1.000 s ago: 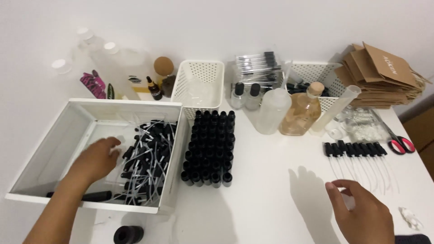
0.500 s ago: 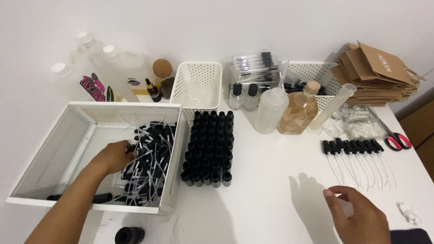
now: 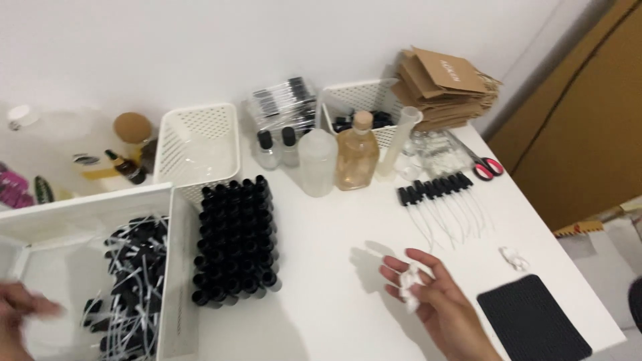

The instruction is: Cleaning perfume sprayer components by wiping them with a cloth and organizing them on a work surface.

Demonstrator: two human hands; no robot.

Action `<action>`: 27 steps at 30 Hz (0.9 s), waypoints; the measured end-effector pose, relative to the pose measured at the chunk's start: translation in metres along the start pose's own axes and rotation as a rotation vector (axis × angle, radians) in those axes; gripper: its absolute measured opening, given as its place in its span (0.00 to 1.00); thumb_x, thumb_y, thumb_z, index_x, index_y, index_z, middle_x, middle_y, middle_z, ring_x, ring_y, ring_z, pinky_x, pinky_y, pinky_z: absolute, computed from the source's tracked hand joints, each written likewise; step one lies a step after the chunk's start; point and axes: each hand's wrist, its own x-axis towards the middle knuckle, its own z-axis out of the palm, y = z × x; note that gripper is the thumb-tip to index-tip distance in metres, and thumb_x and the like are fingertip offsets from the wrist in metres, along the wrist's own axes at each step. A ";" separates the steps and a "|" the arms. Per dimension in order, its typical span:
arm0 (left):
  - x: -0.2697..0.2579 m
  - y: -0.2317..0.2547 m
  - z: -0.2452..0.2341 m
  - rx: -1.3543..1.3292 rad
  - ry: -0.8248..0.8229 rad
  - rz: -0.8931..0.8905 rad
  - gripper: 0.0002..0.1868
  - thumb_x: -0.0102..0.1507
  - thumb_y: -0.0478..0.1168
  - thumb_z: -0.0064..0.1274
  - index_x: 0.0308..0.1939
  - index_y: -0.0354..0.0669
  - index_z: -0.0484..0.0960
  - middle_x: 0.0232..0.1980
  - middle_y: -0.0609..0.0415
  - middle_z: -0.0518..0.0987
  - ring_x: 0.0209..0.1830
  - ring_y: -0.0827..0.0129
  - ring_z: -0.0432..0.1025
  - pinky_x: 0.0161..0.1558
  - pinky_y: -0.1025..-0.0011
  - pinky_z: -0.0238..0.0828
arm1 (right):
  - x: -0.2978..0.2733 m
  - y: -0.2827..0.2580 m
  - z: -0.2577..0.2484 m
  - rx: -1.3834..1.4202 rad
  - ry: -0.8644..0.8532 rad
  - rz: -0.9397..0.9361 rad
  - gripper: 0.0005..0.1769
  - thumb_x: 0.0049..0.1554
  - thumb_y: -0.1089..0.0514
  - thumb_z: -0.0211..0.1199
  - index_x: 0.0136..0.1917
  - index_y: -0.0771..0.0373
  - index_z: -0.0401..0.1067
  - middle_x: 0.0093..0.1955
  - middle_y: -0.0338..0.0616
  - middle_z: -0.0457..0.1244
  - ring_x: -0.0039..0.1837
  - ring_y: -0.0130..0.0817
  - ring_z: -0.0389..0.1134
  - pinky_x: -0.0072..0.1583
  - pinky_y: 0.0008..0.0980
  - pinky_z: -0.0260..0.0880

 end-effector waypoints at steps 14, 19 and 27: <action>0.073 0.420 0.323 -0.454 -0.130 -0.754 0.20 0.52 0.47 0.67 0.31 0.49 0.68 0.45 0.68 0.96 0.36 0.78 0.88 0.43 0.78 0.86 | -0.040 0.049 0.003 0.018 -0.571 -0.019 0.37 0.58 0.60 0.61 0.79 0.63 0.61 0.80 0.58 0.61 0.78 0.47 0.63 0.72 0.41 0.55; 0.066 0.409 0.329 -0.505 0.065 -0.702 0.17 0.53 0.35 0.68 0.29 0.49 0.70 0.30 0.63 0.92 0.23 0.74 0.75 0.31 0.76 0.71 | -0.005 0.071 -0.013 0.403 -0.530 0.161 0.32 0.63 0.45 0.47 0.77 0.59 0.58 0.69 0.66 0.65 0.69 0.57 0.68 0.65 0.51 0.69; 0.065 0.409 0.327 -0.387 -0.007 -0.803 0.17 0.52 0.41 0.69 0.29 0.49 0.71 0.32 0.69 0.91 0.23 0.74 0.72 0.32 0.77 0.69 | -0.011 0.081 -0.014 -0.169 -0.446 -0.075 0.26 0.54 0.58 0.71 0.61 0.66 0.65 0.56 0.55 0.68 0.58 0.48 0.74 0.57 0.41 0.72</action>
